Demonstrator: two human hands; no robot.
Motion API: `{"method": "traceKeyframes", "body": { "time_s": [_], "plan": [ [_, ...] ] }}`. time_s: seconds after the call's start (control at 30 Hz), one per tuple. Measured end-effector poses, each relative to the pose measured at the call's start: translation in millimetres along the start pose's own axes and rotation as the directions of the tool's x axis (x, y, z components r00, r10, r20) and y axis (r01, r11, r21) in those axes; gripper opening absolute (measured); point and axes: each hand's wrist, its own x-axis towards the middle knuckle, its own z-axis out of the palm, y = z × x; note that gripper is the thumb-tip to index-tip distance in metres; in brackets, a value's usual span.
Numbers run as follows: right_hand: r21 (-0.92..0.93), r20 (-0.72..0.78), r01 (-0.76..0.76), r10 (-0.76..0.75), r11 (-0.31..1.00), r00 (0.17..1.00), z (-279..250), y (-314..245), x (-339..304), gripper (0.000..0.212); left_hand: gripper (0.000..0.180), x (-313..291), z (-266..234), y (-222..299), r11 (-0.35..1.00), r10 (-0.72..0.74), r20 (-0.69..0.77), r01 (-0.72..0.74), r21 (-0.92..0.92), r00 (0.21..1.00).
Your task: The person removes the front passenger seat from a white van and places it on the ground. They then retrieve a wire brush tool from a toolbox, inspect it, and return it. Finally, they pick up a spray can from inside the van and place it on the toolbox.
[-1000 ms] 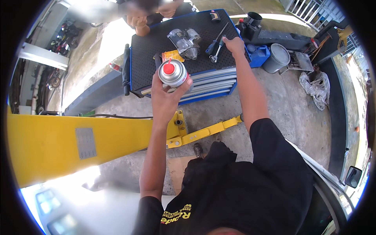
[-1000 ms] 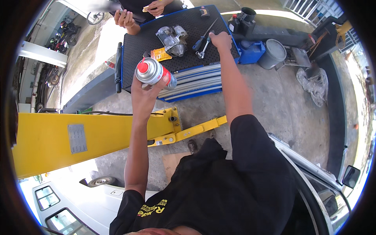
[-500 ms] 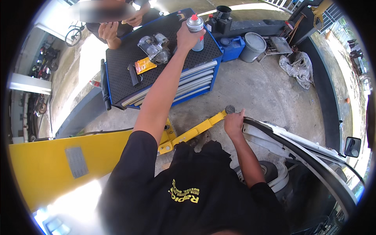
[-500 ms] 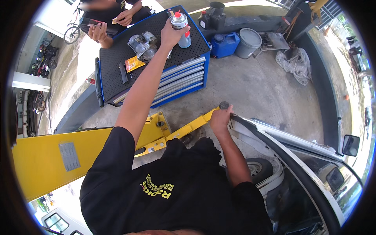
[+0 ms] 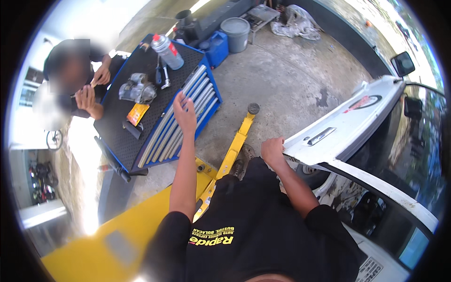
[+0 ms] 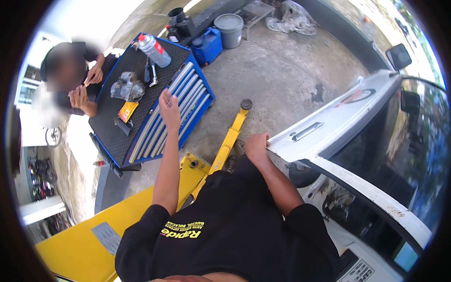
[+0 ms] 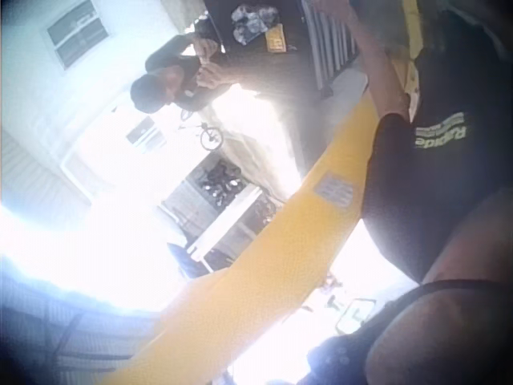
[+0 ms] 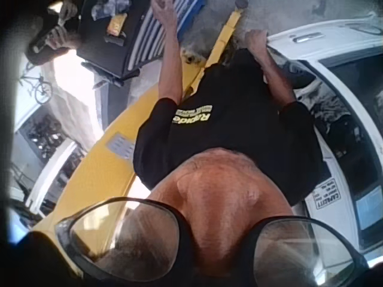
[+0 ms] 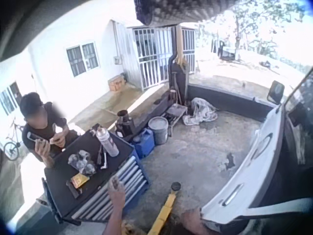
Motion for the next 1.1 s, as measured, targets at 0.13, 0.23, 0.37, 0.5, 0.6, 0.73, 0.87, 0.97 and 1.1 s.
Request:
{"method": "traceKeyframes", "body": {
  "time_s": [0.13, 0.23, 0.37, 0.5, 0.6, 0.73, 0.87, 0.97, 1.1],
  "plan": [
    [0.494, -0.009, -0.253, 0.296, 0.832, 0.955, 39, 35, -75, 0.028, 0.028, -192, -77, -107, 0.865, -0.501, 0.581, 0.396, 0.308, 0.641],
    [0.663, 0.047, -0.396, 0.494, 0.635, 0.868, 55, 63, -128, 0.035, 0.032, -273, -118, -120, 0.769, -0.599, 0.735, 0.485, 0.416, 0.318],
    [0.805, 0.201, -0.484, 0.608, 0.344, 0.768, 75, 96, -145, 0.037, 0.032, -228, -63, -67, 0.842, -0.499, 0.809, 0.397, 0.366, 0.312],
    [0.883, 0.205, -0.409, 0.592, 0.232, 0.779, 71, 143, -116, 0.037, 0.029, -127, 82, 19, 0.920, -0.391, 0.912, 0.043, 0.389, 0.125],
    [0.943, 0.033, -0.178, 0.453, 0.280, 0.891, 63, 195, -84, 0.041, 0.028, -76, 212, 48, 0.958, -0.175, 0.965, -0.192, 0.213, 0.197],
    [0.901, -0.067, -0.062, 0.281, 0.429, 0.957, 80, 274, -30, 0.037, 0.031, -34, 386, 86, 0.989, -0.040, 0.964, -0.130, 0.076, 0.264],
    [0.876, 0.096, -0.177, 0.198, 0.448, 0.976, 66, 389, 16, 0.043, 0.032, -27, 516, 141, 0.995, -0.094, 0.958, -0.014, 0.102, 0.269],
    [0.894, 0.018, -0.157, 0.315, 0.421, 0.949, 40, 490, 50, 0.042, 0.032, -26, 571, 178, 0.989, -0.148, 0.969, 0.058, 0.139, 0.197],
    [0.864, -0.106, -0.124, 0.417, 0.488, 0.903, 0, 613, 110, 0.037, 0.033, -1, 613, 209, 0.975, -0.211, 0.970, 0.103, 0.199, 0.124]
  ]
}}
